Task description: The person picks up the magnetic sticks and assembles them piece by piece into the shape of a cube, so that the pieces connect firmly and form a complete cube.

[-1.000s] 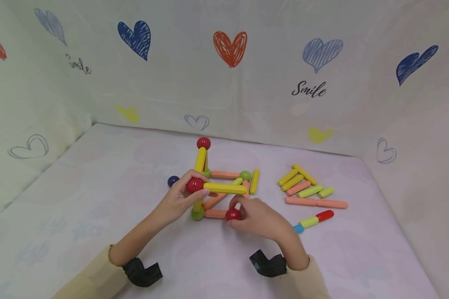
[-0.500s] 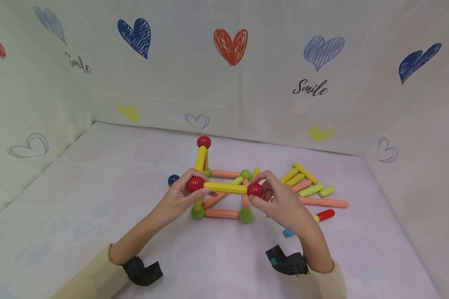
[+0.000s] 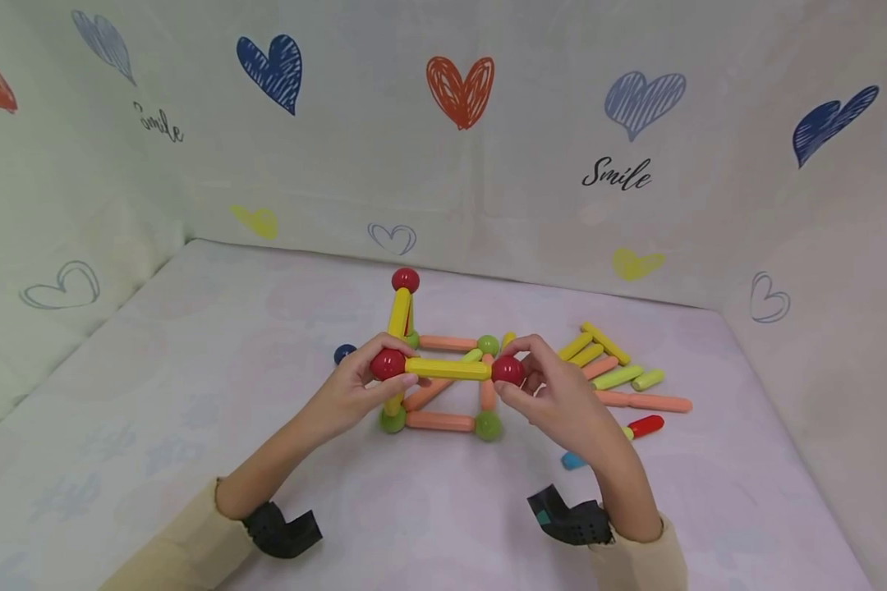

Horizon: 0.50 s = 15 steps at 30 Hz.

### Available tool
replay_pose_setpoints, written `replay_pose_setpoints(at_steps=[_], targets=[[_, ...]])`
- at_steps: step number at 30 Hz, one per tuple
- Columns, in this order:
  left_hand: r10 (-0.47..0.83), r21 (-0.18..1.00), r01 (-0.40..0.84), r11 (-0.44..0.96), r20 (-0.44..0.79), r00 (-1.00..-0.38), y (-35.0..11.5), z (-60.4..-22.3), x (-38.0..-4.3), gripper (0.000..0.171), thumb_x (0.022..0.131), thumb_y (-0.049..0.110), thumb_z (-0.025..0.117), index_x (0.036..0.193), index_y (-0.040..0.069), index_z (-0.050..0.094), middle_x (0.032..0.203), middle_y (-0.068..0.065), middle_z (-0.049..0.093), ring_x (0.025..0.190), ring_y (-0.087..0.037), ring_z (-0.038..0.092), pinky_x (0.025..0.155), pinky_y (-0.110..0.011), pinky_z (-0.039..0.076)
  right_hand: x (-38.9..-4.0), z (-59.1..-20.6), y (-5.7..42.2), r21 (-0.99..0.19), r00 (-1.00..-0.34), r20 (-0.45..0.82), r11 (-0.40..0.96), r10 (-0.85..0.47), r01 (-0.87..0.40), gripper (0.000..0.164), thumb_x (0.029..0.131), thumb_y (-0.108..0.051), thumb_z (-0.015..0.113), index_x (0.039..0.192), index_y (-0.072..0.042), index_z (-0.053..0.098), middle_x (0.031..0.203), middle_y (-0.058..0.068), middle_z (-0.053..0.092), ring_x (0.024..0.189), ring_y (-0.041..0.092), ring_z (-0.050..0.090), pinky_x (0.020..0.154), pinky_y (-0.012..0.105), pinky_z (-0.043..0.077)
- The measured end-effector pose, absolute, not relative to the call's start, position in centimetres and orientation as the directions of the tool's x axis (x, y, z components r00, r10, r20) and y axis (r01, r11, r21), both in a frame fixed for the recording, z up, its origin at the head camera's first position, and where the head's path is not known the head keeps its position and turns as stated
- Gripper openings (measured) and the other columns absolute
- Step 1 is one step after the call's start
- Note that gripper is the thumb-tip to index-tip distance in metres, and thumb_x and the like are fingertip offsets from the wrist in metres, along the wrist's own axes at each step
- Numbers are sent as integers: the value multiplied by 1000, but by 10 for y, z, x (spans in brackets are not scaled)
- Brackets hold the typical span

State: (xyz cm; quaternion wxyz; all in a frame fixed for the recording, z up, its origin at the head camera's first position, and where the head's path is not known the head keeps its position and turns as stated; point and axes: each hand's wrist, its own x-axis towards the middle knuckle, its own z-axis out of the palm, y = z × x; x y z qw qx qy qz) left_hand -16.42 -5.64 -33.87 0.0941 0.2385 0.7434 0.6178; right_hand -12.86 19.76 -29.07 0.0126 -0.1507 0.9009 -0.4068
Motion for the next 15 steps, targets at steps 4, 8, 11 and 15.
replay_pose_setpoints(at_steps=[4, 8, 11, 15], targets=[[475, 963, 246, 111, 166, -864, -57, -339, -165, 29, 89, 11, 62, 115, 9, 49, 106, -10, 59, 90, -32, 58, 73, -35, 55, -129, -290, 198, -742, -953, 90, 619, -290, -258, 37, 88, -14, 64, 119, -7, 46, 86, 7, 60, 62, 12, 54, 51, 26, 49], [465, 964, 243, 110, 167, -869, -58, -339, -165, 27, 89, 11, 62, 112, 9, 49, 106, -10, 61, 92, -28, 58, 75, -38, 55, -129, -288, 200, -747, -951, 51, 620, -305, -239, 43, 88, -18, 64, 124, -6, 45, 91, 8, 60, 70, 12, 56, 55, 26, 51], [454, 963, 244, 117, 166, -875, -58, -339, -165, 26, 89, 12, 62, 111, 10, 49, 106, -10, 62, 93, -21, 56, 77, -43, 54, -128, -286, 203, -754, -945, 21, 616, -326, -229, 51, 86, -19, 67, 128, -6, 42, 96, 9, 59, 78, 13, 56, 61, 25, 51], [451, 960, 252, 122, 173, -876, -59, -339, -165, 26, 89, 12, 62, 111, 10, 50, 104, -10, 62, 92, -20, 57, 74, -39, 54, -130, -286, 209, -760, -929, -9, 606, -371, -235, 58, 85, -18, 68, 133, -5, 39, 101, 10, 58, 85, 16, 56, 65, 24, 52]])
